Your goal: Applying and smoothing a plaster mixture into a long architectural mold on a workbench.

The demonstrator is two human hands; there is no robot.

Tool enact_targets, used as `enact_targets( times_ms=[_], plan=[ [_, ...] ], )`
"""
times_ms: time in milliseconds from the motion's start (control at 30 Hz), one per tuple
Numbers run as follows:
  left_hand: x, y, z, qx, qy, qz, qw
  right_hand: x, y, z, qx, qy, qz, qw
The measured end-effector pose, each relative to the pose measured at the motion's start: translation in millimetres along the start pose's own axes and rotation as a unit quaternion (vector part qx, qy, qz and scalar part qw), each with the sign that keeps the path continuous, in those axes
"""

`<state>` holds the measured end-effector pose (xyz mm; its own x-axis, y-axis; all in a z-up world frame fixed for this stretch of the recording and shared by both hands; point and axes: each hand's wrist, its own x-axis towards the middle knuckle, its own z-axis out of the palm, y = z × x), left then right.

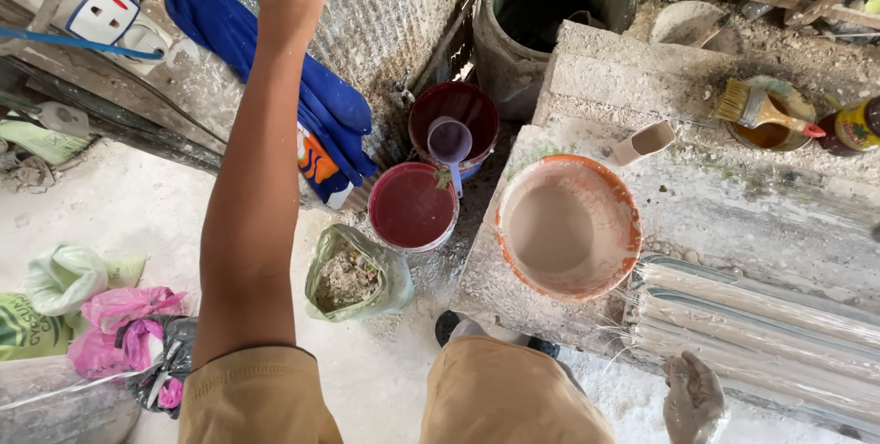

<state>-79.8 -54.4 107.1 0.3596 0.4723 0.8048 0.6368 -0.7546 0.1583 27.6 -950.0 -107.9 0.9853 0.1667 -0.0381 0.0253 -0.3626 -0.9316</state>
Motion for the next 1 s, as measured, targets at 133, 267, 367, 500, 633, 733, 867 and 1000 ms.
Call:
enact_targets(
  times_ms=[133, 267, 367, 500, 633, 733, 867, 1000],
  plan=[
    [-22.7, 91.2, -103.5, -0.09, -0.021, 0.057, 0.994, -8.0, -1.7, 5.5, 0.007, 0.004, 0.028, 1.0],
    [-112.9, 222.7, -183.4, -0.331, -0.219, 0.063, 0.916, -23.6, 7.0, 17.7, 0.137, -0.005, 0.052, 0.989],
    [-230.0, 307.8, -201.2, -0.488, -0.355, 0.123, 0.788, -40.6, -96.8, 54.6, 0.131, -0.064, 0.057, 0.988],
    [-302.1, 399.7, -220.3, -0.538, -0.425, 0.166, 0.709, -52.4, -195.8, 65.1, 0.208, -0.127, 0.118, 0.963],
    [-326.7, 453.1, -213.0, -0.573, -0.454, 0.173, 0.66, -58.2, -133.9, 40.7, 0.214, -0.071, 0.061, 0.972],
    [-339.8, 482.1, -187.8, -0.54, -0.473, 0.17, 0.675, -49.4, -133.1, 24.3, 0.203, 0.0, 0.083, 0.976],
    [-355.8, 533.9, -116.1, -0.489, -0.509, 0.144, 0.694, -39.2, -105.6, -12.5, 0.149, 0.096, 0.18, 0.968],
    [-410.1, 573.2, 78.6, -0.464, -0.533, 0.165, 0.688, -20.0, -107.1, -71.0, 0.102, 0.152, 0.258, 0.949]
  ],
)
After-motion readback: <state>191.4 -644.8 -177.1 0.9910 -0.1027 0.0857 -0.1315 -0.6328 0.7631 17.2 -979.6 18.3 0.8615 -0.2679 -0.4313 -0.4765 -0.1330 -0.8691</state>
